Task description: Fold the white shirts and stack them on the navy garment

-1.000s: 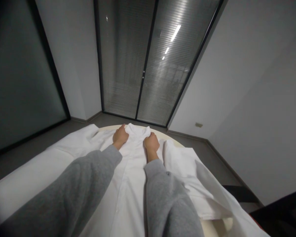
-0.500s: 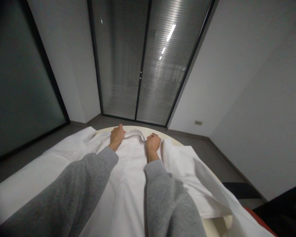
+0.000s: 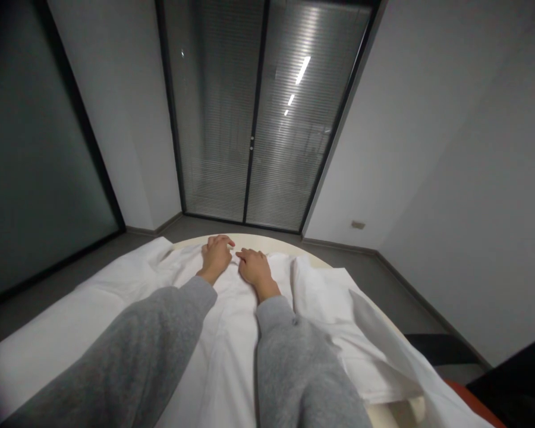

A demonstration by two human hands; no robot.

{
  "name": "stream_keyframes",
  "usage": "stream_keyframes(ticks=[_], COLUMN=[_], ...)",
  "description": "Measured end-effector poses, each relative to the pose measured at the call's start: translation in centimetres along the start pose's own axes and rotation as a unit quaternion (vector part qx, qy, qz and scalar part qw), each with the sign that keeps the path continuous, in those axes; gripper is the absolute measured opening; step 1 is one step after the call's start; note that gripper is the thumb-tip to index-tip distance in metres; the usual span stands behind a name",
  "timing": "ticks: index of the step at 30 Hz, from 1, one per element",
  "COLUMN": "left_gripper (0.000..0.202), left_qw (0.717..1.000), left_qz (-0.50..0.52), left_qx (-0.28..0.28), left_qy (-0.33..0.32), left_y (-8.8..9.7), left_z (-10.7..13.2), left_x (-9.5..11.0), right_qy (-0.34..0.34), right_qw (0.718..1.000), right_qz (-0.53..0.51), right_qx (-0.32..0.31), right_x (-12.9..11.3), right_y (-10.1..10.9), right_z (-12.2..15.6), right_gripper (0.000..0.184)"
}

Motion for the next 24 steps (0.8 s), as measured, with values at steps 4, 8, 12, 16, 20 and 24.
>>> stream_keyframes(ticks=[4, 8, 12, 16, 20, 24], left_gripper=[0.046, 0.058, 0.064, 0.067, 0.071, 0.067], left_qw=[0.995, 0.981, 0.971, 0.967, 0.966, 0.964], left_qz=[0.019, -0.002, -0.036, -0.064, -0.081, -0.096], left_qx=[-0.036, -0.147, -0.209, -0.225, -0.224, -0.228], left_qy=[-0.092, -0.126, -0.107, -0.098, -0.097, -0.099], left_y=[0.1, -0.9, -1.7, -2.0, -2.2, -2.4], left_z=[0.1, 0.7, 1.0, 1.0, 1.1, 1.1], left_x=[2.0, 2.7, 2.1, 1.7, 1.7, 1.6], right_qy=[0.001, -0.015, -0.023, -0.048, -0.058, -0.072], right_qw=[0.999, 0.997, 0.997, 0.994, 0.990, 0.984], right_qz=[0.032, 0.057, 0.073, 0.089, 0.105, 0.121], right_qx=[-0.040, -0.039, -0.030, -0.039, -0.071, -0.107], right_x=[0.4, 0.6, 0.7, 0.8, 1.0, 1.1], right_y=[-0.5, -0.4, -0.5, -0.6, -0.4, -0.4], right_z=[0.1, 0.0, 0.2, 0.4, 0.7, 1.0], right_gripper=[0.034, 0.042, 0.045, 0.049, 0.058, 0.064])
Point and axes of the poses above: each hand's wrist, its own z-axis away from the middle knuckle, its own y-axis out of the back of the hand, x = y × z, the point moved 1 cm from there along -z, towards the middle knuckle, and after that the axes turned 2 degrees about x, right-handed, at the moved point
